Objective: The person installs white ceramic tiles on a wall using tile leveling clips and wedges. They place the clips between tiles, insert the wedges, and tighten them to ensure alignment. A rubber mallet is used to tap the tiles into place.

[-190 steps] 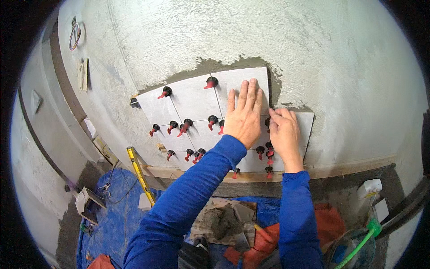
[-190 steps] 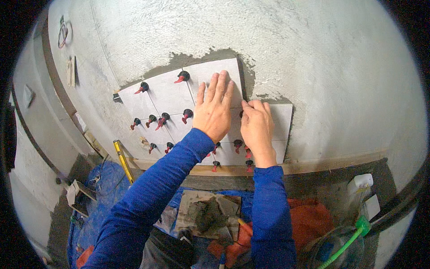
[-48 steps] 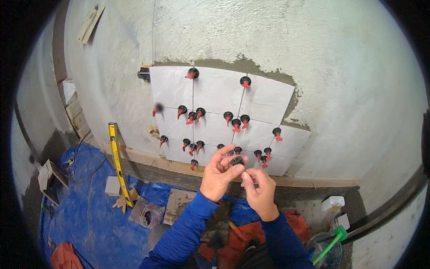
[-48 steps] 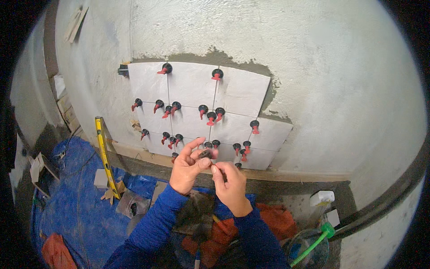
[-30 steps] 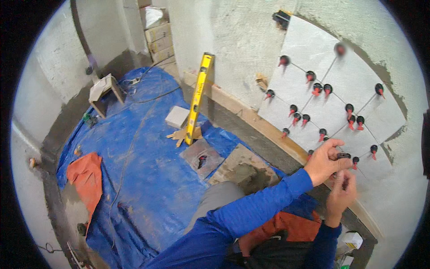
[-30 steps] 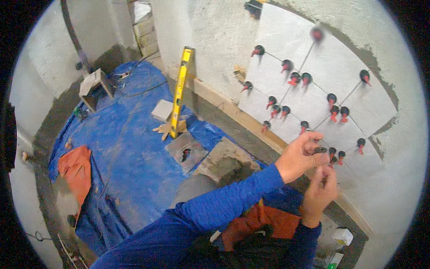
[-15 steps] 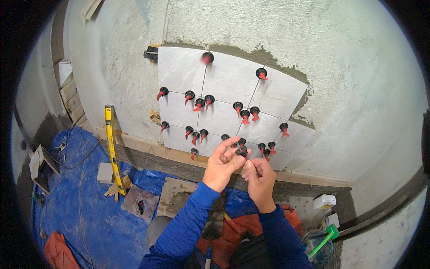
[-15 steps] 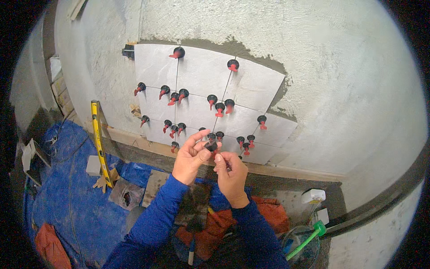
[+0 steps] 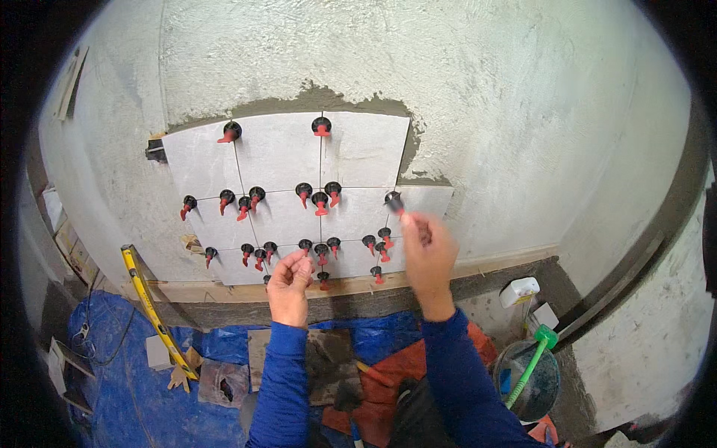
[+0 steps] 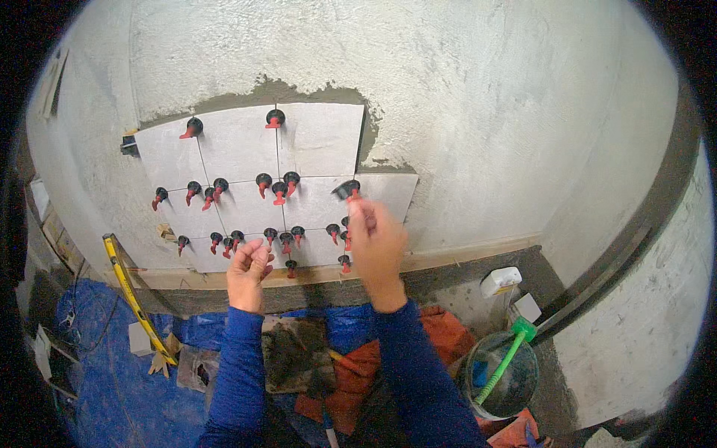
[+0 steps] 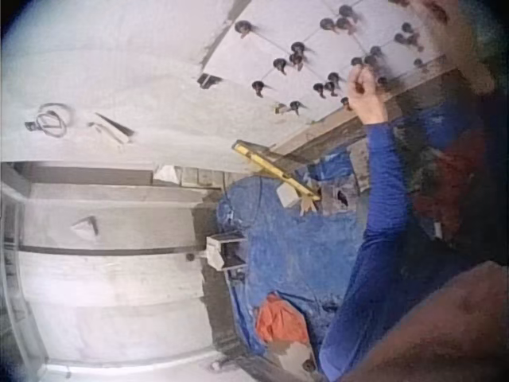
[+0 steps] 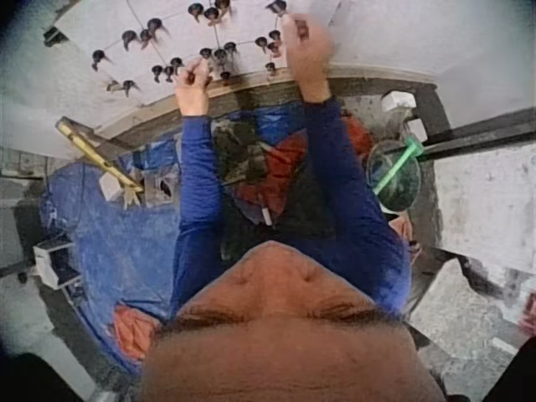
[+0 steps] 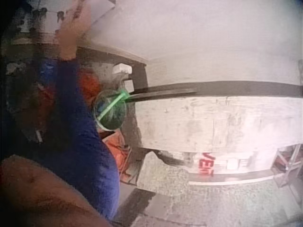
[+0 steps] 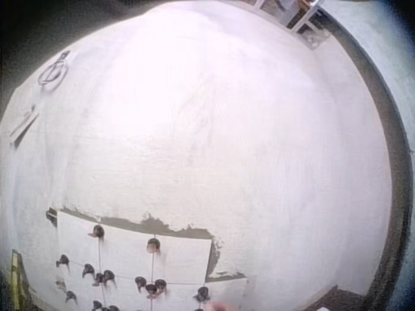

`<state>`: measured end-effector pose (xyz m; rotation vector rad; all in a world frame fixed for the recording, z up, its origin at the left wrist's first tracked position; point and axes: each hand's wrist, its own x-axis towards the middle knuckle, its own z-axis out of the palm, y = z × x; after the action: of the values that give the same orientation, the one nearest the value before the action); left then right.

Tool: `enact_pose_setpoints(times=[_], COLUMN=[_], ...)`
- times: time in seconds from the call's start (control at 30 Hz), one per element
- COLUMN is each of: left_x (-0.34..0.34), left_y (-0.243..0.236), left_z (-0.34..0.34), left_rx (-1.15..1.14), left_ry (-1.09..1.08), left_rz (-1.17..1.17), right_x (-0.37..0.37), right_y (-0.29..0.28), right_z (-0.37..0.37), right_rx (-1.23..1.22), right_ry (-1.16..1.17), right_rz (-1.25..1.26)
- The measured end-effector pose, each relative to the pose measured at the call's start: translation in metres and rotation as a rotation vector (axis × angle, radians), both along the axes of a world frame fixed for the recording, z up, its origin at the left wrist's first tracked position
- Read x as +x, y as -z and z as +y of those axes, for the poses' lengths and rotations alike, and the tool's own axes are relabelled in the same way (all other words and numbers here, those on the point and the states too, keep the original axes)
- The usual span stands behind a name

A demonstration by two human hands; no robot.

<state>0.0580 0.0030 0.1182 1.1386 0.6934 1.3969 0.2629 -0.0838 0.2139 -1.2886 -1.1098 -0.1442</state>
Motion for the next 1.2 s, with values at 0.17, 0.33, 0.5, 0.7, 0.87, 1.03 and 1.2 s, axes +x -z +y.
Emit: enact_pose_setpoints(times=[0.17,0.33,0.5,0.7,0.87,1.03,1.2], left_x=[0.004,0.006,0.004,-0.001,-0.006,-0.006,-0.005], left_y=[-0.005,-0.015,-0.014,-0.005,0.001,0.002,0.001], left_z=[-0.011,-0.014,-0.010,-0.002,0.003,0.000,-0.002], left_rx=[0.017,-0.001,-0.003,0.033,0.033,-0.019,0.022], left_ry=[0.034,0.015,0.026,0.029,0.020,0.058,0.065], left_rz=[-0.004,-0.005,0.011,0.056,0.103,0.047,0.084], right_x=[0.036,0.035,0.031,0.032,0.030,0.029,0.036], right_y=[-0.009,0.013,0.020,0.022,0.024,0.026,0.026], right_z=[0.030,0.048,0.061,0.069,0.071,0.071,0.073], right_rx=[-0.034,-0.054,-0.055,0.080,0.080,-0.035,-0.057], right_ry=[0.250,0.386,0.405,0.498,0.443,0.403,0.307], right_rz=[-0.261,-0.383,-0.359,-0.565,-0.458,-0.170,0.026])
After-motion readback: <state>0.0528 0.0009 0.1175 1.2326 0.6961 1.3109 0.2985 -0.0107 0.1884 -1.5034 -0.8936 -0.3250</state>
